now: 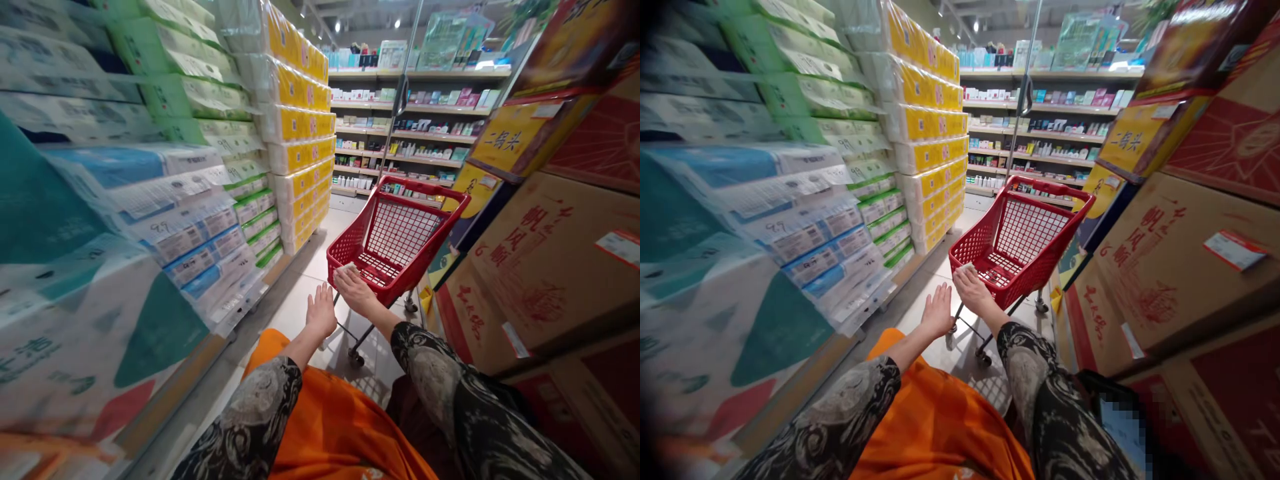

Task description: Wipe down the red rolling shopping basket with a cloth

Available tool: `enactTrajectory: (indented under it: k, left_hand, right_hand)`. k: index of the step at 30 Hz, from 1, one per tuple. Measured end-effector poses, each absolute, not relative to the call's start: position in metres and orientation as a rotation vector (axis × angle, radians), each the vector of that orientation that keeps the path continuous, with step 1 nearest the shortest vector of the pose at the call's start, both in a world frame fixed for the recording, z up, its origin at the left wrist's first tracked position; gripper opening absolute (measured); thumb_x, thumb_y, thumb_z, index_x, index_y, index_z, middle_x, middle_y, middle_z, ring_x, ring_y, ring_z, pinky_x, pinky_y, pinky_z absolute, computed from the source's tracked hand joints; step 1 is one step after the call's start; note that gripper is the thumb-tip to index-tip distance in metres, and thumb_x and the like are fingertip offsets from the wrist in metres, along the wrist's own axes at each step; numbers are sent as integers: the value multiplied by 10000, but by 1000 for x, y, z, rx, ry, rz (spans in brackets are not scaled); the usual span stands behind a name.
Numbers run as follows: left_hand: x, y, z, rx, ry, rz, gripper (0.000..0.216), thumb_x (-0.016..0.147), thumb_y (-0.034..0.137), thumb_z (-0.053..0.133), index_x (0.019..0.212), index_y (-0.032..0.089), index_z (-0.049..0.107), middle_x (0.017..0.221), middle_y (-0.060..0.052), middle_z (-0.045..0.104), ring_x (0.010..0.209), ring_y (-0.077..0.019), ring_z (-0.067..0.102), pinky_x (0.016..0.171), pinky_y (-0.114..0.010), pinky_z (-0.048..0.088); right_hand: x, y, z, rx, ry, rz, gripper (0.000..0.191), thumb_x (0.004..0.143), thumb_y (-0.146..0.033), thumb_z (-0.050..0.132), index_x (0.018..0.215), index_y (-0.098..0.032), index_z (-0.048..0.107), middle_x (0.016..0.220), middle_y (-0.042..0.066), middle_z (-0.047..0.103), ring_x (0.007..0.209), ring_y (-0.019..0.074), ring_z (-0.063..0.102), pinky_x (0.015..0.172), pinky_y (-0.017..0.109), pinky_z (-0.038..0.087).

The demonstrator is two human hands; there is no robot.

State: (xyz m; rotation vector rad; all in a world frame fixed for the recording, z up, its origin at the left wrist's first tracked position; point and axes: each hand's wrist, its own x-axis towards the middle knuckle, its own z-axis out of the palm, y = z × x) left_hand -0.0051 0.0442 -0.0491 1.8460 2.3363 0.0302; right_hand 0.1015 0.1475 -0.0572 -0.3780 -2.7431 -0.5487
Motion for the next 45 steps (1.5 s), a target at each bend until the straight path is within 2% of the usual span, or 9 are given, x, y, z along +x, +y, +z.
enactTrajectory:
  k: [6, 14, 17, 22, 26, 29, 37, 40, 45]
  left_hand:
    - [-21, 34, -58, 1852, 2317, 14, 789, 742, 224, 513, 1430, 117, 141, 1524, -114, 56, 1399, -243, 62, 1112, -473, 157]
    - [-37, 40, -55, 1804, 2415, -50, 792, 738, 206, 534, 1430, 121, 159, 1520, -131, 77, 1396, -262, 82, 1108, -497, 155]
    - [-36, 42, -51, 1867, 2389, -62, 801, 734, 201, 527, 1434, 124, 145, 1522, -125, 63, 1396, -266, 77, 1111, -501, 152]
    - [-34, 43, -52, 1906, 2345, -67, 836, 714, 206, 529, 1437, 119, 119, 1522, -130, 64, 1394, -286, 60, 1110, -517, 156]
    - [-29, 43, -56, 1880, 2355, -65, 816, 727, 206, 525, 1435, 116, 129, 1524, -130, 59, 1397, -282, 40, 1112, -513, 136]
    - [-19, 41, -55, 1891, 2364, -41, 773, 748, 190, 488, 1433, 113, 139, 1525, -124, 62, 1399, -268, 32, 1113, -510, 126]
    - [10, 32, -47, 2037, 2262, -82, 790, 710, 159, 451, 1429, 82, 134, 1523, -124, 73, 1397, -266, 55, 1116, -504, 137]
    - [15, 36, -47, 2042, 2270, -89, 788, 709, 151, 443, 1429, 74, 132, 1522, -126, 79, 1396, -269, 60, 1114, -511, 140]
    - [27, 41, -47, 2023, 2283, -93, 800, 697, 137, 448, 1430, 87, 133, 1523, -120, 86, 1397, -269, 48, 1112, -513, 144]
  right_hand:
    - [123, 135, -111, -486, -2874, -397, 342, 834, -56, 408, 1134, -63, 572, 1193, 173, 583, 1198, 226, 483, 1022, 393, 402]
    - [49, 159, -66, -368, -2688, -490, 384, 856, -71, 374, 1211, -28, 513, 1313, 195, 483, 1297, 276, 354, 1081, 487, 301]
    - [45, 166, -82, -448, -2720, -480, 390, 837, -51, 382, 1199, -9, 524, 1272, 206, 519, 1276, 263, 389, 1093, 467, 291]
    - [76, 148, -118, -529, -2806, -433, 317, 799, -43, 440, 1068, -7, 604, 1153, 196, 602, 1197, 265, 479, 1032, 421, 388]
    - [95, 140, -92, -343, -2791, -457, 362, 845, -72, 412, 1181, -57, 545, 1280, 144, 530, 1274, 246, 390, 1084, 426, 319]
    - [105, 146, -70, -298, -2711, -503, 438, 851, -49, 375, 1284, -38, 444, 1355, 165, 450, 1316, 259, 322, 1092, 464, 291]
    - [151, 131, -114, -556, -2723, -410, 401, 830, -61, 433, 1223, -52, 508, 1280, 177, 522, 1268, 233, 404, 1035, 400, 384]
    - [158, 125, -97, -430, -2710, -438, 396, 845, -80, 436, 1236, -71, 502, 1289, 159, 520, 1279, 227, 388, 1060, 407, 351]
    - [164, 133, -64, -359, -2635, -489, 492, 853, -69, 404, 1344, -92, 387, 1391, 132, 418, 1329, 231, 305, 1101, 429, 275]
